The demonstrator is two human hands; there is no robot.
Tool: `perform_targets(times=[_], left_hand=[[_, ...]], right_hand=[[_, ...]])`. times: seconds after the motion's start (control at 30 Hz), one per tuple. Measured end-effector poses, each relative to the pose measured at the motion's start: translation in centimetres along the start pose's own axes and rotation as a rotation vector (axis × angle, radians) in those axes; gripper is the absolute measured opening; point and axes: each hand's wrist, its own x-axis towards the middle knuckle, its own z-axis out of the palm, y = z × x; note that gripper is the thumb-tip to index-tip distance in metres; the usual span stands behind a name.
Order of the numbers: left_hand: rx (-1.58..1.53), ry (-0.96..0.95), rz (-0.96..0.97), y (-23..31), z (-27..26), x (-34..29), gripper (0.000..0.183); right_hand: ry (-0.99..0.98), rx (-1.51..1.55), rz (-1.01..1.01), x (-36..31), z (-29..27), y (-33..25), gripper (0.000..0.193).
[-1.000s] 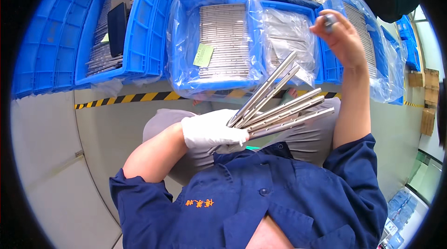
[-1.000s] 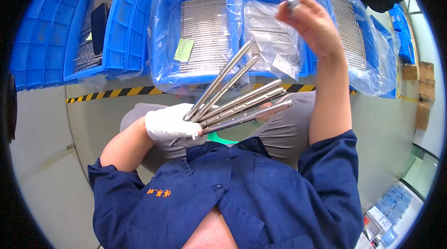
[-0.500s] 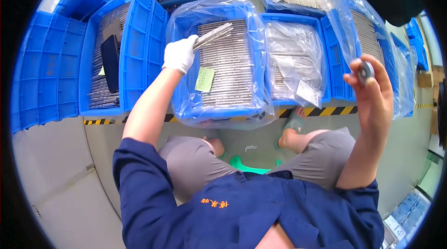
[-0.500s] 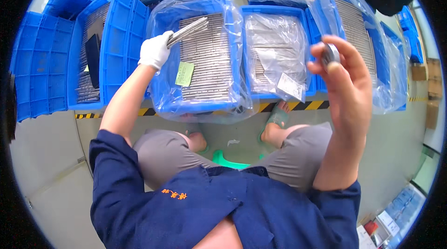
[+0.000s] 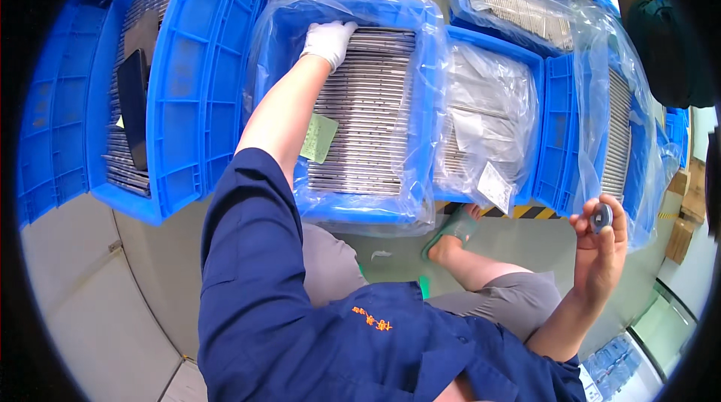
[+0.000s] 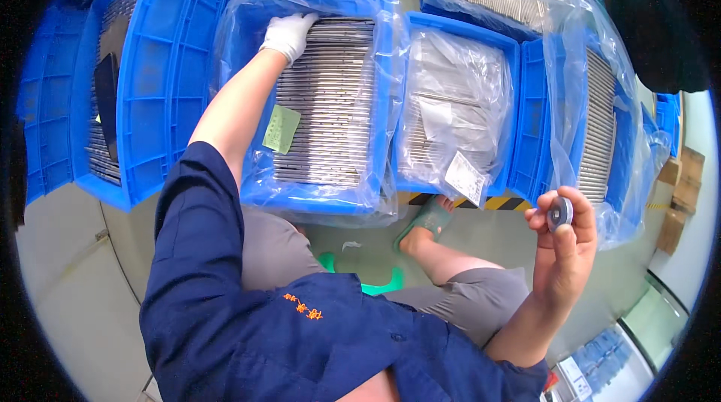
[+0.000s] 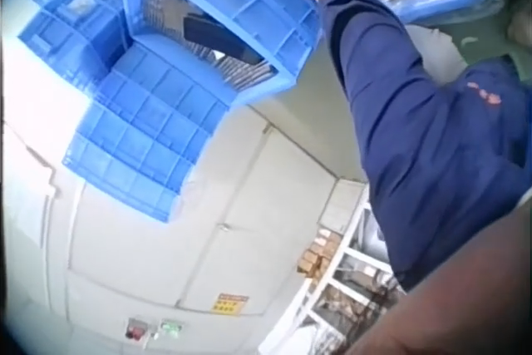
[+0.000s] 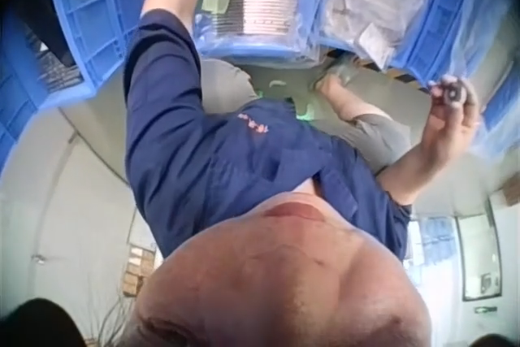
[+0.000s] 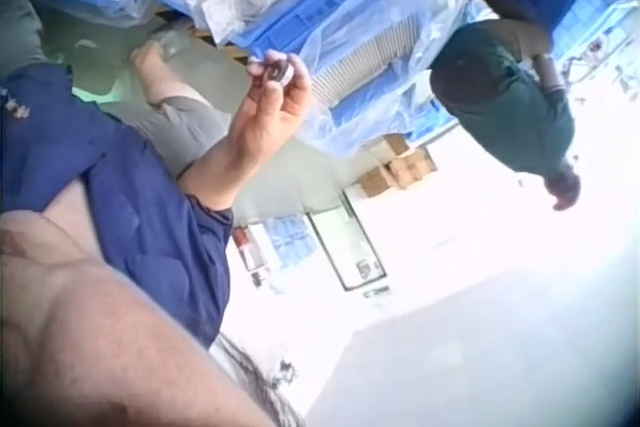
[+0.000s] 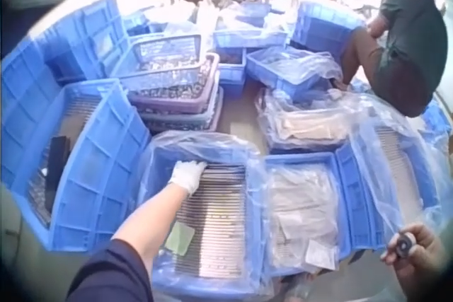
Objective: Sorting and inspecting metal rods from blue plastic crates.
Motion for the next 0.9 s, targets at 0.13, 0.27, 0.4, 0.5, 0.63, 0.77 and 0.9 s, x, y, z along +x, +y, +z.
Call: perform_targets(times=[0.13, 0.27, 0.4, 0.5, 0.63, 0.77, 0.9], left_hand=[[-0.025, 0.006, -0.077, 0.6, 0.1, 0.9, 0.043], [-0.050, 0.072, 0.003, 2.2, 0.3, -0.6, 0.060], [-0.081, 0.190, 0.096, 2.3, 2.0, -1.7, 0.059], [-0.138, 0.272, 0.118, 2.2, 3.4, -2.2, 0.054], [-0.179, 0.370, 0.148, 2.7, 4.1, -2.6, 0.039], [-0.159, 0.435, 0.181, 2.4, 4.8, -2.9, 0.026], [-0.176, 0.379, 0.296, 1.6, 4.8, -4.0, 0.021]], right_hand=[[0.000, -0.003, 0.022, 0.3, 0.3, 0.3, 0.044], [-0.005, -0.016, 0.017, 0.3, 0.6, 0.1, 0.044], [-0.029, -0.023, 0.038, 0.2, 1.4, 0.3, 0.045], [-0.039, -0.051, 0.042, 0.1, 1.8, 0.4, 0.045], [-0.038, -0.052, 0.046, 0.0, 2.0, 0.3, 0.045], [-0.035, -0.053, 0.047, -0.1, 2.1, 0.2, 0.044], [-0.039, -0.068, 0.042, -0.2, 2.1, 0.3, 0.045]])
